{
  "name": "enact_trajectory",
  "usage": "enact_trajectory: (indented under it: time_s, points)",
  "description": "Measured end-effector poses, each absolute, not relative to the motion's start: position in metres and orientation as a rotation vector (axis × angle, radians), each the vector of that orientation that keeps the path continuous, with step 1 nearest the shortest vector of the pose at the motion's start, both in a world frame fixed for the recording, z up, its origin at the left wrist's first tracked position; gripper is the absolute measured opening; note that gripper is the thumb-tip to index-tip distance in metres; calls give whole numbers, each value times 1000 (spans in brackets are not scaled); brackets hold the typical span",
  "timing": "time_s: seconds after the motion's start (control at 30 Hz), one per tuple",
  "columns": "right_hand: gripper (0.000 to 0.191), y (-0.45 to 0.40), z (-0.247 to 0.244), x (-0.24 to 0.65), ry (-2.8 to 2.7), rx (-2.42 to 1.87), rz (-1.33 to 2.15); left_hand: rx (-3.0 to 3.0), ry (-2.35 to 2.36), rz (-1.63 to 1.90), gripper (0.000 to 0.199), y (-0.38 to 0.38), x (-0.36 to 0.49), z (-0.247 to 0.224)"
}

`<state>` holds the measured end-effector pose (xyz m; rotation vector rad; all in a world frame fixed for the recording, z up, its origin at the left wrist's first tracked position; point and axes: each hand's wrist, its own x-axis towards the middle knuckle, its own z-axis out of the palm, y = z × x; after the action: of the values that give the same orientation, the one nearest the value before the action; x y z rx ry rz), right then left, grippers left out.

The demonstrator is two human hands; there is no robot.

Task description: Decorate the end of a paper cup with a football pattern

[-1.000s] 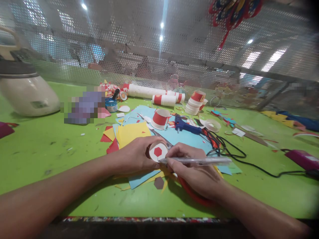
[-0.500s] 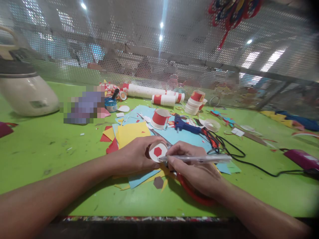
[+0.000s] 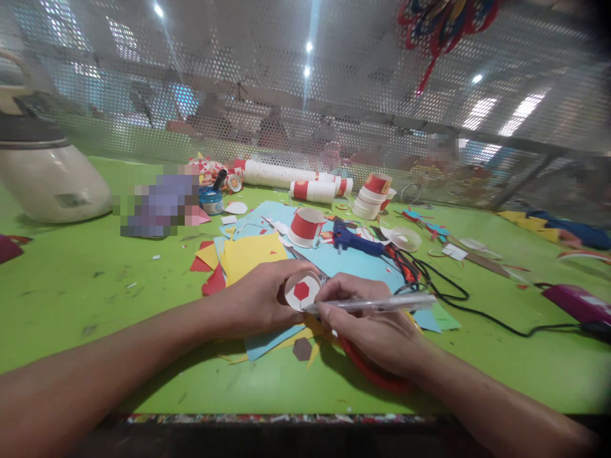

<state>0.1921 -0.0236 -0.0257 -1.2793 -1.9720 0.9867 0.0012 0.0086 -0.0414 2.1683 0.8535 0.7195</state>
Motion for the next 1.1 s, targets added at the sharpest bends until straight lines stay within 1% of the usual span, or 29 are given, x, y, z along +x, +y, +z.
enact_trajectory:
  time_s: [0.47,0.67,0.9,1.1]
  points:
    - [6,-23,-27,194,-1966,-1237,1024,2139,868,719,26,7,2,-40]
    - [6,-22,-27,194,-1946,-1225,1080,2152,868,719,32,7,2,-39]
    - [6,-23,-26,192,-1880,-1265,1025,2123,867,736,25,6,3,-39]
    - [6,-22,-25,191,-1894,-1268,1028,2105,862,738,26,6,2,-39]
